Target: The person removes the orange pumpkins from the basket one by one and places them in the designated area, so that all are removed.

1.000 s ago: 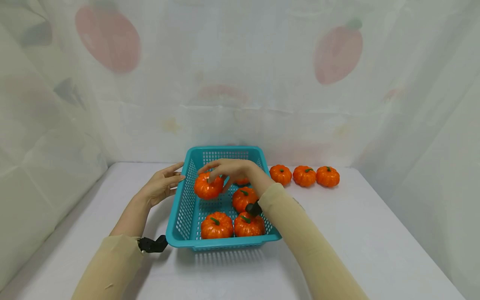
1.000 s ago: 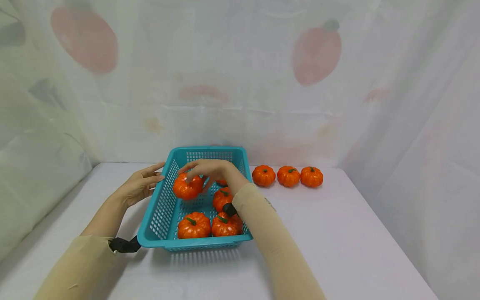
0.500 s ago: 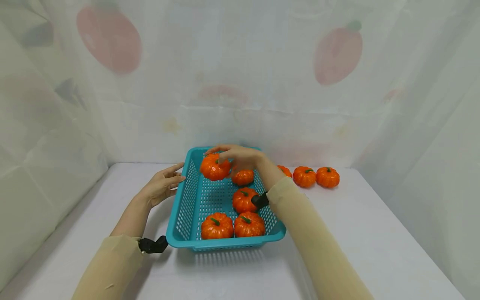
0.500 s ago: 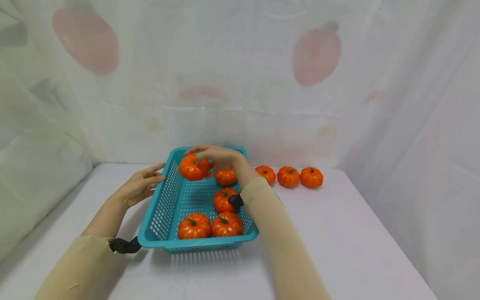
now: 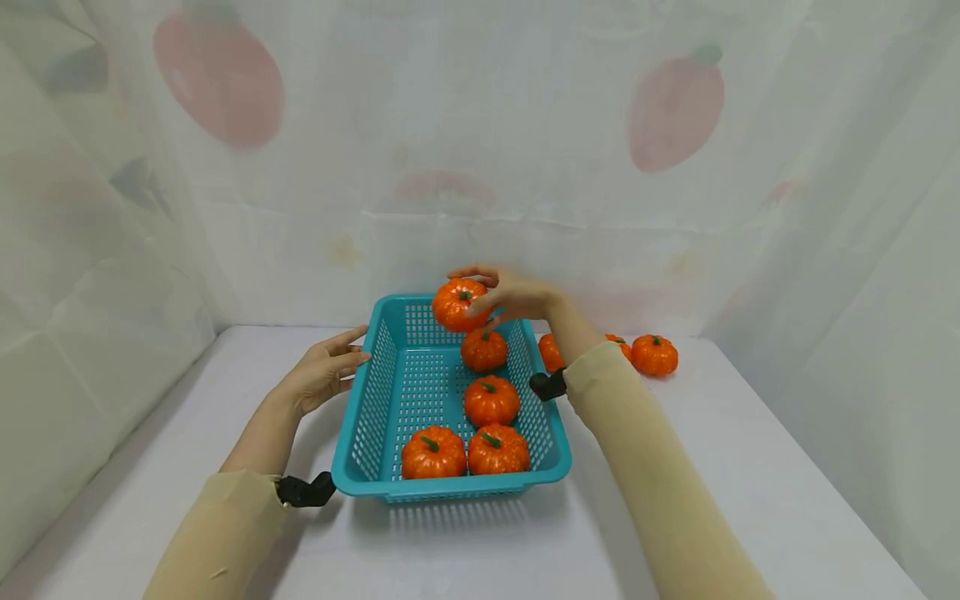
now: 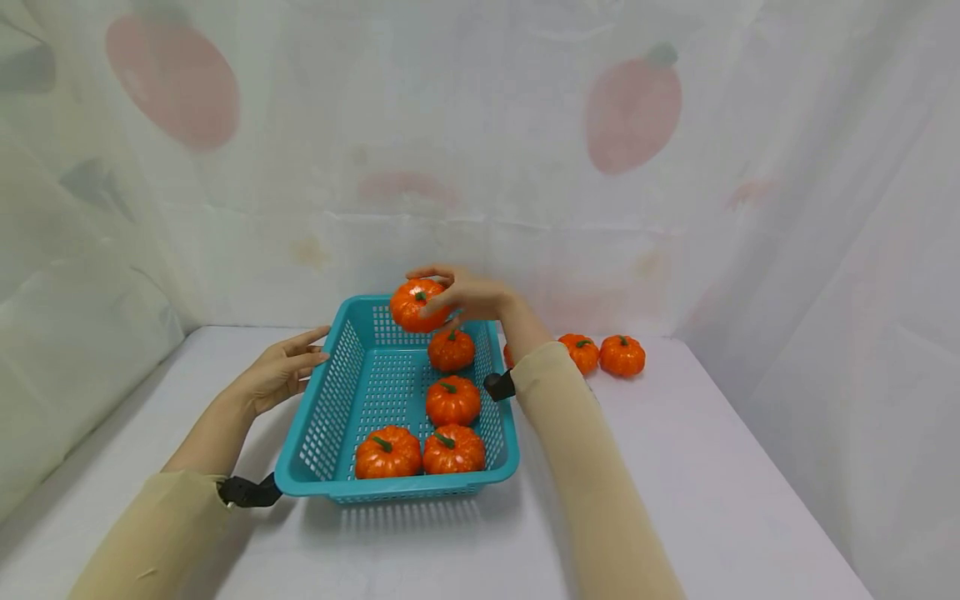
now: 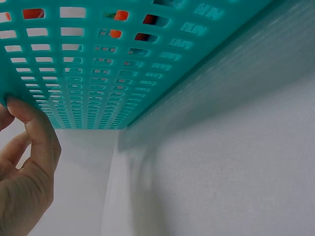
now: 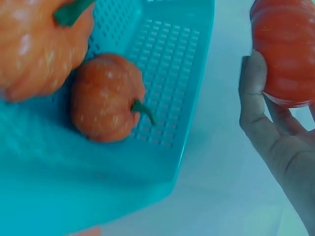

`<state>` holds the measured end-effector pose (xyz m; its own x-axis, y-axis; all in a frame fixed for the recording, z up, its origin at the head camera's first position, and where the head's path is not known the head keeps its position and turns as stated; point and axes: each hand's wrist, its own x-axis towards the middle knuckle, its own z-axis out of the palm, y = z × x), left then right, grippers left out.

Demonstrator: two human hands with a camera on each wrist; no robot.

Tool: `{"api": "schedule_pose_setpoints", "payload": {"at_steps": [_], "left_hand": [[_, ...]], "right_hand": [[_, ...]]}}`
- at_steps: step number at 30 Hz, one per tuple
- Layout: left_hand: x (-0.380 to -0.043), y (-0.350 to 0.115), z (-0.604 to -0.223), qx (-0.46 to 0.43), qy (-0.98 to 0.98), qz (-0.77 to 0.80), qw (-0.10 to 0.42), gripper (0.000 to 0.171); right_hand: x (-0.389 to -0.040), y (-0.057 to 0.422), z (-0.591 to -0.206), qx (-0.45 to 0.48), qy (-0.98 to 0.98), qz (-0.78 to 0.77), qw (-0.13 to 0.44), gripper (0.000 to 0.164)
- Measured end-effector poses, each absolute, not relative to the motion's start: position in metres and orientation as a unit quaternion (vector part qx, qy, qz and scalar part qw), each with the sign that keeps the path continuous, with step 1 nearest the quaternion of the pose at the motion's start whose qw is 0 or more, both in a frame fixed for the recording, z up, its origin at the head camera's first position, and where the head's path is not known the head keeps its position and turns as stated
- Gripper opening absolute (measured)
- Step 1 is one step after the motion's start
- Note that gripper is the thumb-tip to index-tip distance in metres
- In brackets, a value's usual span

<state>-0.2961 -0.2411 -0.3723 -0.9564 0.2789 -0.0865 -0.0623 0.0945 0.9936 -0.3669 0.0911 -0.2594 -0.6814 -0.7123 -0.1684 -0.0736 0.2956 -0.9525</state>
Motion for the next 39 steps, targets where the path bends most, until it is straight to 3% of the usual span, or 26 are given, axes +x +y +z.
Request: {"api": "schedule_pose_setpoints", "payload": {"at_steps": [7, 32, 39], "left_hand": [[-0.295, -0.242, -0.372, 0.074, 0.728, 0.67, 0.128, 0.077], [-0.299, -0.241, -0.373, 0.078, 0.732, 0.665, 0.127, 0.078], [-0.299, -0.241, -0.372, 0.076, 0.732, 0.665, 0.128, 0.078]], "right_hand": [[-0.37, 0.109, -0.262, -0.247, 0.757, -0.542, 0.268, 0.077], [-0.377, 0.19, -0.27, -0.15, 0.759, -0.6, 0.202, 0.077], [-0.376, 0.213, -0.276, -0.105, 0.766, -0.607, 0.185, 0.068]]}}
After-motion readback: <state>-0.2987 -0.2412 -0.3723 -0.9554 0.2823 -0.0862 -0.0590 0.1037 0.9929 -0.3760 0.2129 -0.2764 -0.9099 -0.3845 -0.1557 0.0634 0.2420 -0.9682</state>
